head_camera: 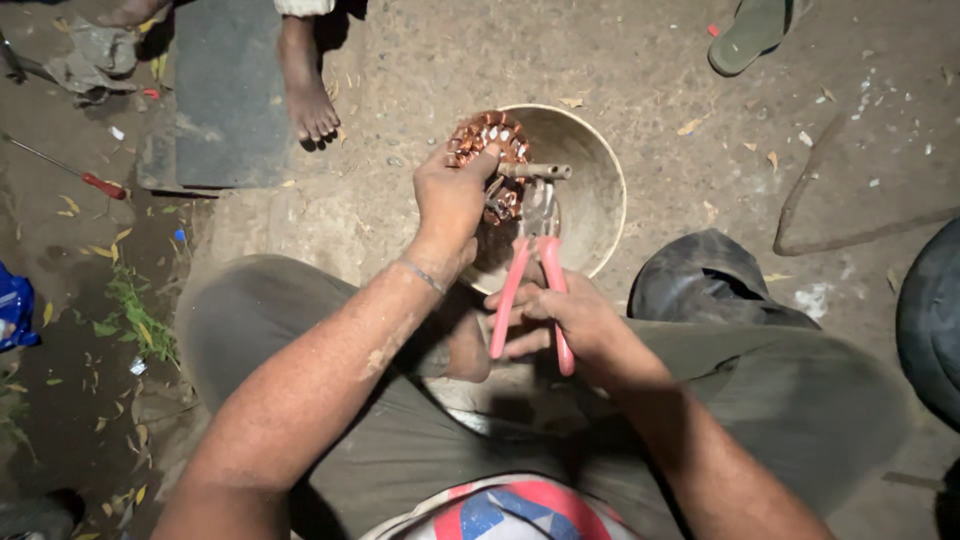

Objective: The person sits on the ground and uses pliers to pull copper windings out of a motor stator, dropping the removed pieces into a bucket below.

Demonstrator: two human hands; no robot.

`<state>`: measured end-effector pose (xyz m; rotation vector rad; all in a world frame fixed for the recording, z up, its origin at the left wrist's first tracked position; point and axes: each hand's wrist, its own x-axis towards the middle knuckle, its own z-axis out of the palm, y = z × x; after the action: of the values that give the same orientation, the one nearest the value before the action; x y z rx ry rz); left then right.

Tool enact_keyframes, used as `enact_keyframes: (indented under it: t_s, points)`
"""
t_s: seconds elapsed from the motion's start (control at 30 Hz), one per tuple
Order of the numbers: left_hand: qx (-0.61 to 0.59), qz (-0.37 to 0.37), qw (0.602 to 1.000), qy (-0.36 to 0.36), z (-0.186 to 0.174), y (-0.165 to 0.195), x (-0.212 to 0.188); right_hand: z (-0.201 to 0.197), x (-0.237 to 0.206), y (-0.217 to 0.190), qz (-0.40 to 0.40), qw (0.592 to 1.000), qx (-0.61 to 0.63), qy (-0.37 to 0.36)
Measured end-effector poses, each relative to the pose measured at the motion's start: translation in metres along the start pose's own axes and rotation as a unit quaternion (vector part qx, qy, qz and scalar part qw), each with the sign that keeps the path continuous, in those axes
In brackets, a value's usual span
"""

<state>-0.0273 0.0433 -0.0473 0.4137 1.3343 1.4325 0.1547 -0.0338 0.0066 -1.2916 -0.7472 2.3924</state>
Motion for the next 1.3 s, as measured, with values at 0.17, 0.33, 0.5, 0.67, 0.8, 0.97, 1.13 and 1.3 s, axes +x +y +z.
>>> enact_keyframes:
  t_s: [0.17, 0.33, 0.5, 0.67, 0.8, 0.97, 1.13, 1.3]
  points:
    - [-0.096, -0.049, 0.993, -0.041, -0.002, 0.009, -0.002, -0.008, 0.005, 0.002, -0.169, 0.979, 0.052, 0.106]
    - [-0.188, -0.098, 0.968, -0.134, 0.010, 0.006, -0.019, 0.001, -0.005, -0.023, -0.307, 0.932, 0.027, 0.192]
    - [-0.173, -0.125, 0.959, -0.187, 0.020, -0.006, -0.035, 0.013, -0.017, -0.044, -0.367, 0.917, 0.000, 0.158]
    - [-0.169, -0.148, 0.942, -0.249, 0.019, -0.014, -0.045, 0.007, -0.011, -0.045, -0.355, 0.924, 0.039, 0.140]
    - [-0.082, -0.118, 0.933, -0.331, 0.019, -0.017, -0.045, -0.006, -0.011, -0.043, -0.363, 0.905, 0.004, 0.221]
    - [0.321, 0.141, 0.922, -0.168, 0.039, 0.039, -0.029, -0.012, -0.017, -0.055, -0.435, 0.876, 0.041, 0.203]
    - [0.030, 0.342, 0.876, -0.338, 0.056, 0.159, -0.070, -0.010, -0.020, -0.061, -0.405, 0.860, -0.043, 0.309]
    - [0.292, 0.552, 0.707, -0.332, 0.100, 0.240, -0.123, -0.021, -0.020, -0.050, -0.347, 0.890, -0.011, 0.297]
